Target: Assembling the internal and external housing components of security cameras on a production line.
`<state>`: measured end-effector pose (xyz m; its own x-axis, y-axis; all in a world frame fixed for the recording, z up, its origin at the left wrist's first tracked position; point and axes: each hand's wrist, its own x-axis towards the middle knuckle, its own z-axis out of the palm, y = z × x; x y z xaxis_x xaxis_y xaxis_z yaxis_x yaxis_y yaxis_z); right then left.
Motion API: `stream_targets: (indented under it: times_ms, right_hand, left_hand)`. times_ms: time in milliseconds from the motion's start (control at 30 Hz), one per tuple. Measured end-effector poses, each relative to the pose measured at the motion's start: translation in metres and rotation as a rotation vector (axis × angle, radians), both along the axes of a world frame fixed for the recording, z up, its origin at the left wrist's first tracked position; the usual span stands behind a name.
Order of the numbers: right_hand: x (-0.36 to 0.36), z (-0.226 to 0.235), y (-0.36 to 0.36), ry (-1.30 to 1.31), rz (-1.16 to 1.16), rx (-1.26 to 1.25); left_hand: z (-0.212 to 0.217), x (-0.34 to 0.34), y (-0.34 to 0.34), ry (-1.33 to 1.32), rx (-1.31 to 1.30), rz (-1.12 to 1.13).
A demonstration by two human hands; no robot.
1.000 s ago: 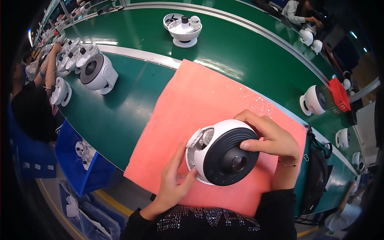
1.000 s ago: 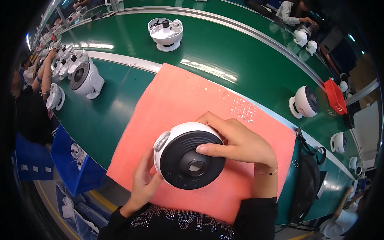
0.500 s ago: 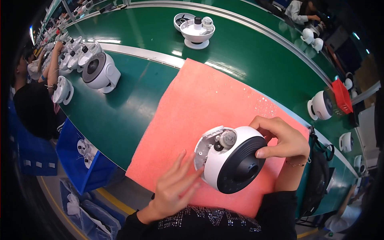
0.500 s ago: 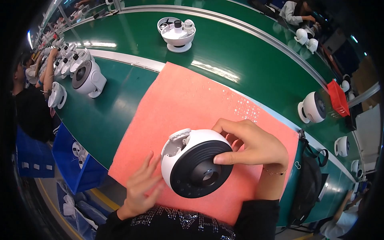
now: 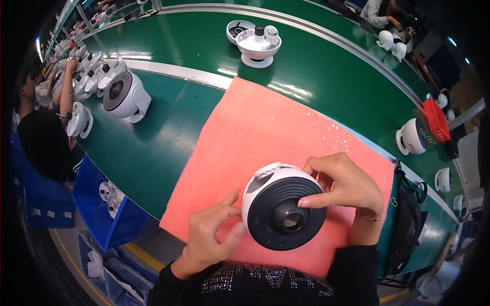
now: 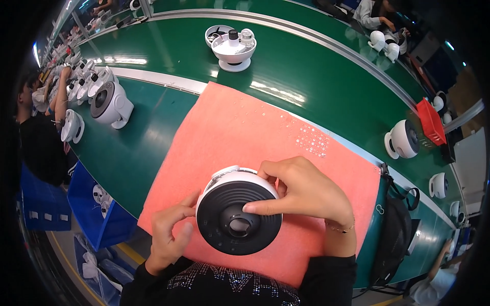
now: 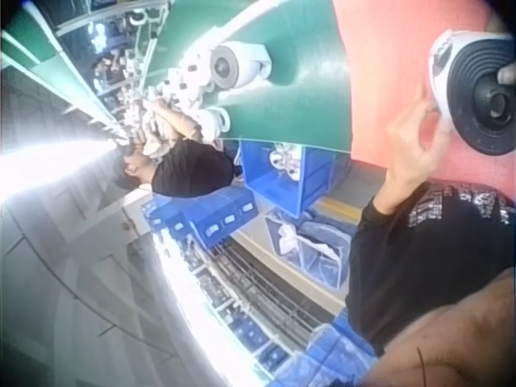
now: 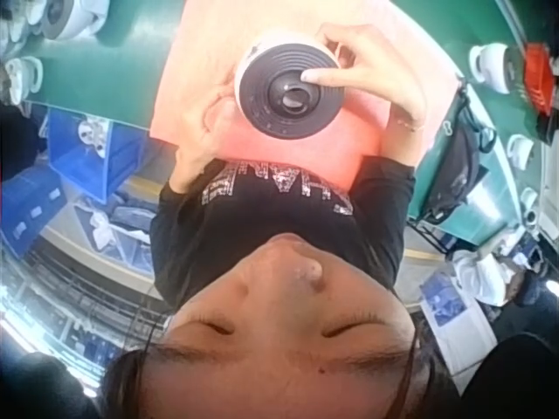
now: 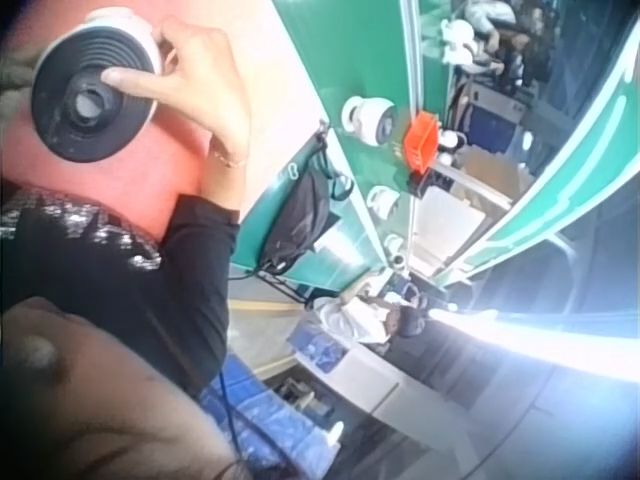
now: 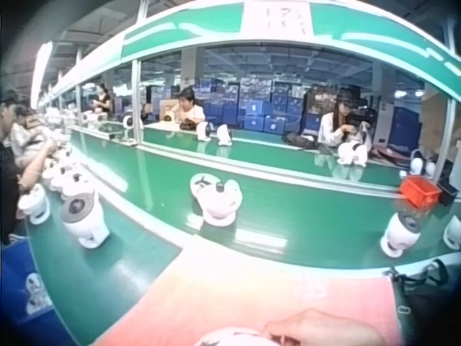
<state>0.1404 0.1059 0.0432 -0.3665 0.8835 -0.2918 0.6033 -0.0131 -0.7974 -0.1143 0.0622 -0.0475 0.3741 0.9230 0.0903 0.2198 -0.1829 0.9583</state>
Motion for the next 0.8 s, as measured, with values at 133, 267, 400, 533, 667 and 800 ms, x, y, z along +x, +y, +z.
stream_targets:
  times_ms: [133, 267, 400, 533, 667, 800]
  right_hand:
    - [0.000, 0.006, 0.001, -0.037, 0.102, 0.096]
    - [0.009, 0.008, 0.000, -0.110, 0.179, 0.112]
    - [0.009, -0.004, 0.006, -0.194, 0.185, 0.179]
    - [0.000, -0.010, 0.004, -0.307, 0.080, 0.198]
    - [0.000, -0.012, 0.004, -0.369, 0.030, 0.250]
    - [-0.005, -0.011, -0.004, -0.464, 0.071, 0.368]
  left_hand:
    - [0.028, 0.012, 0.005, 0.088, 0.215, -0.019]
    - [0.038, 0.015, 0.016, 0.310, 0.284, -0.064]
    - [0.048, 0.010, 0.034, 0.451, 0.186, -0.148]
    - [0.054, 0.008, 0.059, 0.621, 0.278, -0.309]
    - [0.054, 0.008, 0.073, 0.630, 0.342, -0.377]
    - [0.057, 0.006, 0.073, 0.719, 0.347, -0.434]
